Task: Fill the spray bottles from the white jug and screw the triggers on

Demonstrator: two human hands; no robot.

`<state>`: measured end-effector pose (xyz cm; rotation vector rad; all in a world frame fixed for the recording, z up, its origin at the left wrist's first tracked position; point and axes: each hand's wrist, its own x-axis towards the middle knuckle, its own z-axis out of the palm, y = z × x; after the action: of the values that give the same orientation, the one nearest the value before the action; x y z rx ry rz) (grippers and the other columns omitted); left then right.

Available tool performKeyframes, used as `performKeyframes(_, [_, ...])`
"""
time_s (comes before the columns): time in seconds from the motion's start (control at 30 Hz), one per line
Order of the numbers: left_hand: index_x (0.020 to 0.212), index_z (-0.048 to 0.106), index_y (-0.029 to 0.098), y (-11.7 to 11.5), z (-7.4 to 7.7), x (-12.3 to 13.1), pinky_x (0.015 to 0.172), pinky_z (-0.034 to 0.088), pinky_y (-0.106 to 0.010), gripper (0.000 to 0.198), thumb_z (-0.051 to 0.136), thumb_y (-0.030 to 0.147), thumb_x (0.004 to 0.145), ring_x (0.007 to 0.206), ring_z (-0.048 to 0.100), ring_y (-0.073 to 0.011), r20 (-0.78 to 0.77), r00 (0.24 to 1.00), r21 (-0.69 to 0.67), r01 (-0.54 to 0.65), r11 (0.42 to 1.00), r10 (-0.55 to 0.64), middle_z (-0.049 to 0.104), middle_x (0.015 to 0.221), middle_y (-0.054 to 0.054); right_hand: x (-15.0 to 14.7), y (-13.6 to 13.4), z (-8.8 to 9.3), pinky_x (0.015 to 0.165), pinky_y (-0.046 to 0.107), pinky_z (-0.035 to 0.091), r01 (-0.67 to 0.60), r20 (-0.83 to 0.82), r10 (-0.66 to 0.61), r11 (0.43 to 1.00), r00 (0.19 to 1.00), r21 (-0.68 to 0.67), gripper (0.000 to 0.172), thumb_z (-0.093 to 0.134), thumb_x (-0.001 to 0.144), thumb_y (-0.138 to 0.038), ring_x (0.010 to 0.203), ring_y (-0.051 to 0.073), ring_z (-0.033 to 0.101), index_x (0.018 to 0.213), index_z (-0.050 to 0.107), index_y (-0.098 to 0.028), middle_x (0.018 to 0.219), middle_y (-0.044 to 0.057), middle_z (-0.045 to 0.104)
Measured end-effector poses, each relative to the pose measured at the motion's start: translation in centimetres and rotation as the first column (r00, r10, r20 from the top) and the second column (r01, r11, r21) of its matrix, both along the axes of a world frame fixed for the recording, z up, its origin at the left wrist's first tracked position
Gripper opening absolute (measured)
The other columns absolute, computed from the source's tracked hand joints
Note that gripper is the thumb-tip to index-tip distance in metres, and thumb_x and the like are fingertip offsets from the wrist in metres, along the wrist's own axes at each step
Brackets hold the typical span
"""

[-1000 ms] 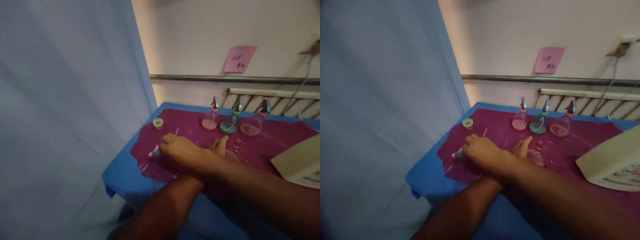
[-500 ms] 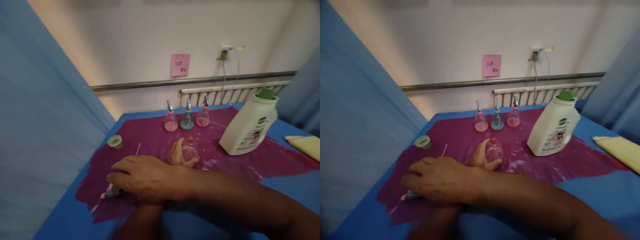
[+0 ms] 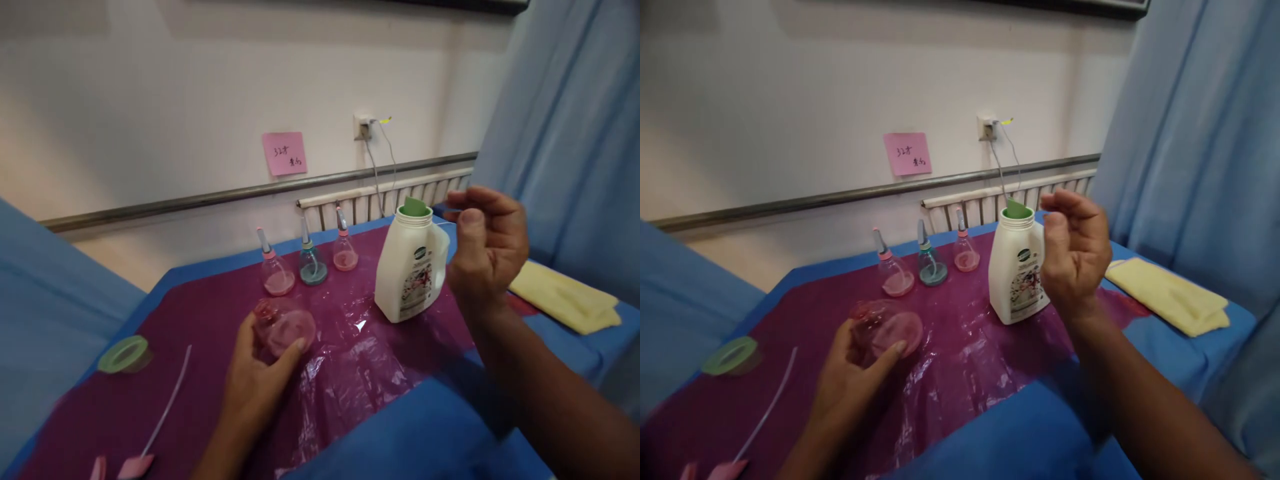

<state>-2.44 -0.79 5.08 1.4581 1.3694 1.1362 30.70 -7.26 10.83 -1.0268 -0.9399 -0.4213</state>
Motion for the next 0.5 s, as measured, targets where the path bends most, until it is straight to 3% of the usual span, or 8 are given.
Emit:
performKeyframes(0.1, [0.146,0.066,0.03,0.8,0.4,-0.3,0.12,0.055,-0.059,0.086,0.102,0.047,0.07,0.133,0.075,-0.0417,0.027,0.999,0.015,-0.021,1.0,0.021,0.079,0.142,-0.012,4.9,1.1,-2.9,0.114,0.061,0.061,0.019,-0.141,-0.022,1.0,0.99,-0.02,0.037,0.056,0.111,-0.046,0.127,0.033,0.076,0.141,0.065,-0.026,0.134,0.015,0.076])
performKeyframes(0.17, [0.14,0.069,0.028,1.5,0.4,-0.7,0.12,0.056,-0.056,0.081,0.103,0.048,0.069,0.133,0.075,-0.0398,0.061,0.998,0.043,-0.034,0.999,0.031,0.08,0.139,-0.01,7.4,1.5,-5.1,0.116,0.058,0.059,-0.099,-0.222,0.067,0.986,0.973,-0.137,0.042,0.064,0.103,-0.045,0.13,0.033,0.076,0.139,0.065,-0.024,0.138,0.017,0.077])
performKeyframes(0.23, [0.135,0.07,0.026,2.0,0.3,-1.1,0.12,0.056,-0.053,0.078,0.105,0.049,0.068,0.131,0.075,-0.0376,0.093,0.995,0.066,-0.04,0.997,0.033,0.08,0.137,-0.01,9.1,1.7,-6.7,0.114,0.052,0.06,-0.26,-0.312,0.177,0.933,0.934,-0.249,0.049,0.071,0.096,-0.04,0.131,0.033,0.077,0.141,0.064,-0.022,0.14,0.021,0.078])
performKeyframes(0.3, [0.133,0.072,0.023,2.4,0.1,-1.5,0.12,0.055,-0.051,0.076,0.105,0.052,0.071,0.13,0.075,-0.0349,0.109,0.994,0.084,-0.029,0.996,0.02,0.08,0.134,-0.01,10.0,1.6,-7.5,0.109,0.045,0.06,-0.377,-0.387,0.25,0.877,0.888,-0.298,0.054,0.074,0.093,-0.033,0.127,0.031,0.078,0.144,0.065,-0.02,0.138,0.023,0.079])
performKeyframes(0.4, [0.129,0.072,0.021,2.5,0.2,-1.9,0.117,0.056,-0.046,0.076,0.107,0.052,0.07,0.127,0.076,-0.0317,0.181,0.983,0.061,-0.021,0.998,0.009,0.079,0.133,-0.01,10.2,1.4,-7.7,0.098,0.039,0.06,-0.414,-0.48,0.224,0.845,0.848,-0.338,0.051,0.076,0.09,-0.023,0.111,0.025,0.081,0.141,0.069,-0.018,0.13,0.023,0.082])
performKeyframes(0.5, [0.126,0.072,0.02,2.2,0.6,-1.8,0.115,0.058,-0.045,0.08,0.11,0.051,0.063,0.123,0.077,-0.0309,0.235,0.972,0.019,-0.029,0.999,0.023,0.08,0.129,-0.009,9.3,1.0,-8.4,0.077,0.035,0.059,-0.36,-0.452,0.104,0.769,0.886,-0.528,0.029,0.074,0.096,-0.028,0.082,0.02,0.077,0.122,0.078,-0.017,0.105,0.017,0.085])
